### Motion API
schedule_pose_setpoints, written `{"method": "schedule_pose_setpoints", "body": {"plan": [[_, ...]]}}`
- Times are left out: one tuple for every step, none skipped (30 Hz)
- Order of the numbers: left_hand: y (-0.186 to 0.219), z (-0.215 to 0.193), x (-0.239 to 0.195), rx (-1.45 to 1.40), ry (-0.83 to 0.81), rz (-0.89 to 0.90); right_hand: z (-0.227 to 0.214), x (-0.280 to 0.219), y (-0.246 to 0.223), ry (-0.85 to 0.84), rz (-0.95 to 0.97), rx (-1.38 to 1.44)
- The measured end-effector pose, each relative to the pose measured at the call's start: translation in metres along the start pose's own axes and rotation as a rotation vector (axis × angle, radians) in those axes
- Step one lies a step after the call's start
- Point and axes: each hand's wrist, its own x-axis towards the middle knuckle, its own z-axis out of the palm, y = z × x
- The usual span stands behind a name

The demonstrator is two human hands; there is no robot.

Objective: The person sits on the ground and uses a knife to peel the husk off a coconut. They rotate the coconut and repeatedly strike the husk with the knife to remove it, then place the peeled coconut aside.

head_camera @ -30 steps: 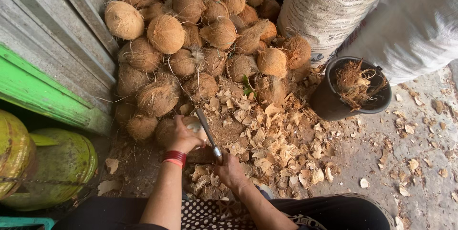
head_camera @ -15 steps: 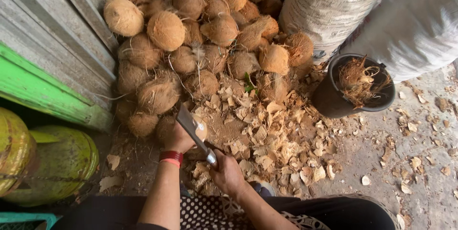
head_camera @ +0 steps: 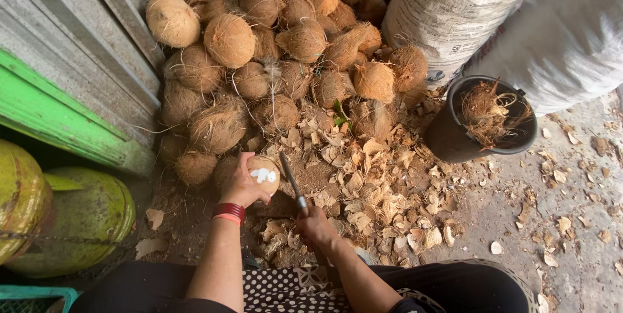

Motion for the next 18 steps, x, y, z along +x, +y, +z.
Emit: {"method": "schedule_pose_setpoints", "body": {"plan": [[0.002,-0.001,0.002,-0.020,-0.009,-0.010,-0.002,-0.002,-0.006,0.000,0.093,0.048],[0.004,-0.004,0.005,-0.039,-0.017,-0.020,-0.004,-0.005,-0.011,0.002,-0.012,0.018],[0.003,-0.005,0.004,-0.065,-0.026,-0.044,-0.004,-0.009,-0.012,-0.004,-0.111,-0.021],[0.002,-0.006,0.005,-0.061,0.011,0.012,-0.002,-0.009,-0.013,-0.010,-0.209,-0.059],[-0.002,-0.004,0.002,-0.056,0.042,0.058,0.001,-0.012,-0.008,-0.004,-0.257,-0.041],[-0.005,-0.001,-0.001,-0.052,0.073,0.104,0.005,-0.012,-0.002,0.003,-0.304,-0.023],[-0.006,-0.001,-0.002,-0.037,0.061,0.067,0.010,-0.010,0.001,0.015,-0.358,0.000],[-0.007,-0.001,-0.003,-0.023,0.049,0.029,0.014,-0.007,0.004,0.018,-0.276,-0.075],[-0.005,-0.002,-0.003,-0.007,0.040,0.001,0.016,-0.001,0.004,0.027,-0.201,-0.147],[-0.005,-0.004,-0.004,-0.036,0.028,-0.033,0.016,0.004,0.005,0.036,-0.124,-0.220],[-0.004,-0.005,-0.003,-0.065,0.014,-0.065,0.014,0.007,0.008,0.036,-0.147,-0.220],[-0.004,-0.007,-0.001,-0.094,0.000,-0.097,0.011,0.011,0.009,0.035,-0.170,-0.221],[-0.006,-0.010,-0.001,-0.079,0.024,-0.047,0.011,0.013,0.011,0.028,-0.190,-0.225],[-0.008,-0.012,0.002,-0.063,0.048,0.002,0.011,0.015,0.012,0.042,-0.210,-0.203],[-0.013,-0.011,0.000,-0.050,0.069,0.042,0.013,0.014,0.017,0.048,-0.222,-0.185],[-0.016,-0.010,-0.001,-0.057,0.063,0.023,0.015,0.013,0.020,0.055,-0.235,-0.166],[-0.017,-0.010,-0.001,-0.061,0.059,0.006,0.018,0.013,0.021,0.043,-0.311,-0.114],[-0.018,-0.009,-0.001,-0.065,0.055,-0.010,0.022,0.013,0.020,0.030,-0.386,-0.062]]}}
